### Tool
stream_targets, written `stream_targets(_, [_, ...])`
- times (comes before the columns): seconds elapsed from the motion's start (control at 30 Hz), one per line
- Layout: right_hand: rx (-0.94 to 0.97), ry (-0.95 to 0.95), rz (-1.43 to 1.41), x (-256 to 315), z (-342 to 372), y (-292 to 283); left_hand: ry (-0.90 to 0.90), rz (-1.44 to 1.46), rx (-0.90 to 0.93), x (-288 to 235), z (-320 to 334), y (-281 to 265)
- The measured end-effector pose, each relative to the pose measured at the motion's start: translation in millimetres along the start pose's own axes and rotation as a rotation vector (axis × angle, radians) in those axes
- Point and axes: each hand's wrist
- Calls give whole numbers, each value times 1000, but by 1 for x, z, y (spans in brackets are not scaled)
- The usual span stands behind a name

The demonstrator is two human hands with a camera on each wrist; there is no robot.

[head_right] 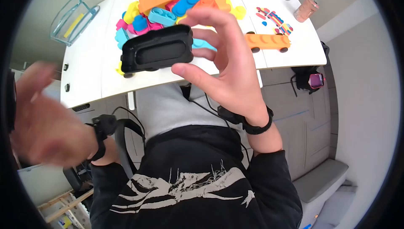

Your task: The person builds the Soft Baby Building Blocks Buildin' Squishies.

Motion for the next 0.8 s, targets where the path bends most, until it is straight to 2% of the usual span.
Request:
stream_targets(0.03, [14,10,-23,-3,1,0,-227,35,-15,-10,-30,46])
stream_targets(0.07, [6,-11,-35,-2,1,-1,-235,60,-305,-10,-33,102])
stream_targets(0.13, [98,127,0,-2,-1,-3,-187,236,-142,7,-41,116])
stream_targets(0.27, [144,89,-95,4,5,8,-355,355,104,-4,-28,120])
stream_targets(0.43, [141,104,-181,1,6,10,-389,312,52,3,-19,123])
stream_targets(0.5, [148,31,19,3,4,4,-479,199,18,17,-15,109])
stream_targets(0.53, [150,-4,122,4,3,1,-584,192,-44,32,-8,103])
stream_targets(0.57, [161,9,123,3,3,-2,-614,109,-122,54,3,99])
stream_targets(0.63, [190,28,182,7,2,-12,-794,-19,-148,103,37,86])
stream_targets(0.7, [218,51,247,9,2,-16,-883,-203,-104,159,85,82])
stream_targets(0.8, [131,10,390,2,2,-20,-1031,-276,-47,237,170,93])
Point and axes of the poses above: each hand's wrist, its own z-axis away from the middle knuckle, its own y-axis out of the palm, x = y × z, and after that the axes turned 14 degrees about z, right-handed
